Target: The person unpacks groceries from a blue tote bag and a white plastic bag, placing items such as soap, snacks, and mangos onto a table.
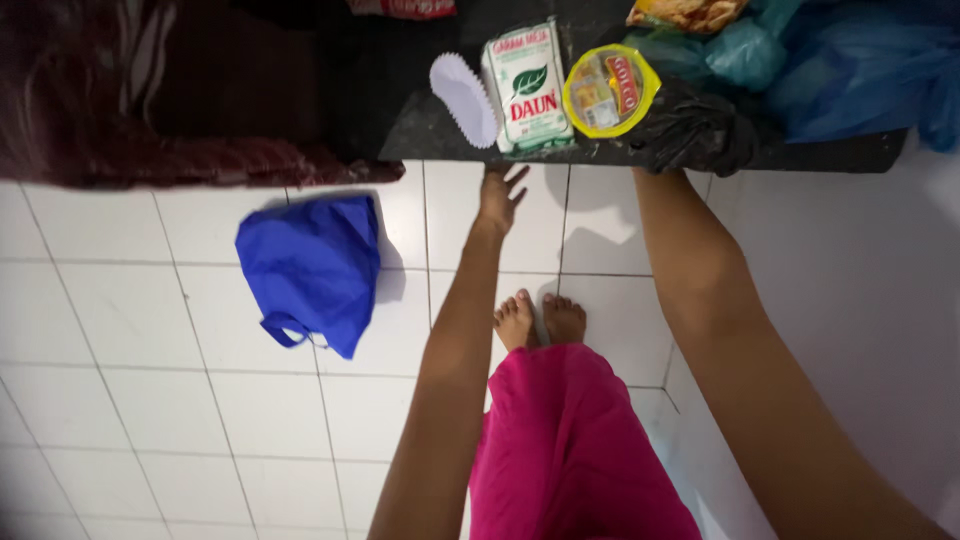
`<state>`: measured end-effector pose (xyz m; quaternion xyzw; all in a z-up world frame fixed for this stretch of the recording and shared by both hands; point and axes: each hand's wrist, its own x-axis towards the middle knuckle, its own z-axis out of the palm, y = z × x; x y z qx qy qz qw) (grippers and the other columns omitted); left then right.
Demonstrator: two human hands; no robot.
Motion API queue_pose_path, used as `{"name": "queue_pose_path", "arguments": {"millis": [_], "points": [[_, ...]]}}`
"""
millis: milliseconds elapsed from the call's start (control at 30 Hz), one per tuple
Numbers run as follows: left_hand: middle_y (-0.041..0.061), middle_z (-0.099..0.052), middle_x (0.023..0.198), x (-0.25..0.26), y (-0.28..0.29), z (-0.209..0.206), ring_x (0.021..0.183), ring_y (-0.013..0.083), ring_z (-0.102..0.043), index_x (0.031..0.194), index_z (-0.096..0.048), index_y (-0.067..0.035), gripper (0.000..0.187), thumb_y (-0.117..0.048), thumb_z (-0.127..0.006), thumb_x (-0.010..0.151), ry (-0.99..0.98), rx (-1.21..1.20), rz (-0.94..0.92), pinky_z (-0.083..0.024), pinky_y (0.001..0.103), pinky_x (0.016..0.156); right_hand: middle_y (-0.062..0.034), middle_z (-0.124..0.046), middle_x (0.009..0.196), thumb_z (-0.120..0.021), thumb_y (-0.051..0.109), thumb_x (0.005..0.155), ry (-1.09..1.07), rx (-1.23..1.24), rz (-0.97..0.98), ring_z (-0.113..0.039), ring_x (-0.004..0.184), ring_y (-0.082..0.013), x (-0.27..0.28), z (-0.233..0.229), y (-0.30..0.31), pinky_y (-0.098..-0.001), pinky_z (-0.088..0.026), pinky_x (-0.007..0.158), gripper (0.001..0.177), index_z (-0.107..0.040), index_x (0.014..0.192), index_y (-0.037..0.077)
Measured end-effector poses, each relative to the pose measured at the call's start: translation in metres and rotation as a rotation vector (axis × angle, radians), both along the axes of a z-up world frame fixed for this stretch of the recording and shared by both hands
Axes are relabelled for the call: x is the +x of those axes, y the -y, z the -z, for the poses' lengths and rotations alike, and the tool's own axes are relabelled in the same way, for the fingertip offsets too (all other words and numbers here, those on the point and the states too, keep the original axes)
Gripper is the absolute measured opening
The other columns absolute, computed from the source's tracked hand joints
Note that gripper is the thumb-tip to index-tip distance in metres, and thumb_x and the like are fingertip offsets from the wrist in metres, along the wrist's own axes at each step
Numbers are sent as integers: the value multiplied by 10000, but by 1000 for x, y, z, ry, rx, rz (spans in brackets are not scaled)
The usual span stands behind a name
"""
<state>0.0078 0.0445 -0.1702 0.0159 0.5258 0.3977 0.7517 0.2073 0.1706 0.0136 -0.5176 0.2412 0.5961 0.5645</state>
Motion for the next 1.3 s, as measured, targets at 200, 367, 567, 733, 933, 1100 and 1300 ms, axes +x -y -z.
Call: {"name": "queue_pose_path", "arguments": {"millis": [200, 367, 567, 733, 933, 1100, 1300], "points": [[71, -483, 1551, -31, 19, -84, 1383, 264, -503, 1497, -435, -176, 491, -358, -329, 1053, -37, -35, -115, -315, 505, 1167, -89, -636, 1359, -574, 275, 992, -153, 17, 80, -643, 1215, -226, -20, 52, 37, -451, -516, 1052, 288, -588, 1268, 193], [88, -514, 1541, -72, 53, -133, 1409, 244, -481, 1483, -461, -131, 485, -353, -338, 1069, -22, 47, -358, -307, 456, 1194, -91, -648, 1377, -597, 257, 990, -226, -3, -316, -631, 1238, -215, -67, 72, 112, -416, -489, 1081, 264, -604, 1244, 184], [70, -562, 1499, -165, 126, -188, 1406, 237, -495, 1431, -527, -131, 456, -304, -399, 1029, -138, 127, -690, -292, 450, 1191, -96, -536, 1554, -475, 366, 1026, -161, 214, -1002, -468, 1456, -214, -183, -63, 155, -391, -336, 1211, 479, -480, 1476, 204], [81, -608, 1441, -262, 194, -258, 1372, 276, -537, 1327, -613, -122, 375, -345, -471, 1061, -488, 108, -818, -344, 470, 1175, -100, -322, 1685, -337, 484, 1062, -6, 586, -1347, -282, 1565, -260, -291, -194, 171, -457, -187, 1271, 641, -172, 1633, 245], [68, -626, 1447, -345, 283, -240, 1338, 247, -547, 1279, -645, -159, 343, -330, -473, 1036, -747, -22, -814, -355, 439, 1099, -139, -249, 1730, -370, 513, 1083, 60, 929, -1528, -210, 1619, -322, -386, -246, 205, -515, -143, 1304, 707, -56, 1654, 237], [87, -543, 1505, -358, 323, -131, 1249, 287, -556, 1369, -593, -269, 383, -379, -431, 1041, -539, -261, -669, -400, 562, 1015, -164, -323, 1709, -368, 548, 1083, 35, 1003, -1576, -288, 1603, -332, -445, -213, 230, -505, -199, 1297, 717, -102, 1661, 217], [33, -425, 1536, -338, 286, -105, 1375, 250, -347, 1387, -562, -273, 386, -321, -482, 1013, -36, -479, -693, -267, 593, 1098, -179, -485, 1599, -375, 528, 1083, 1, 884, -1632, -453, 1494, -310, -472, -154, 233, -479, -301, 1258, 663, -225, 1631, 187]]}}
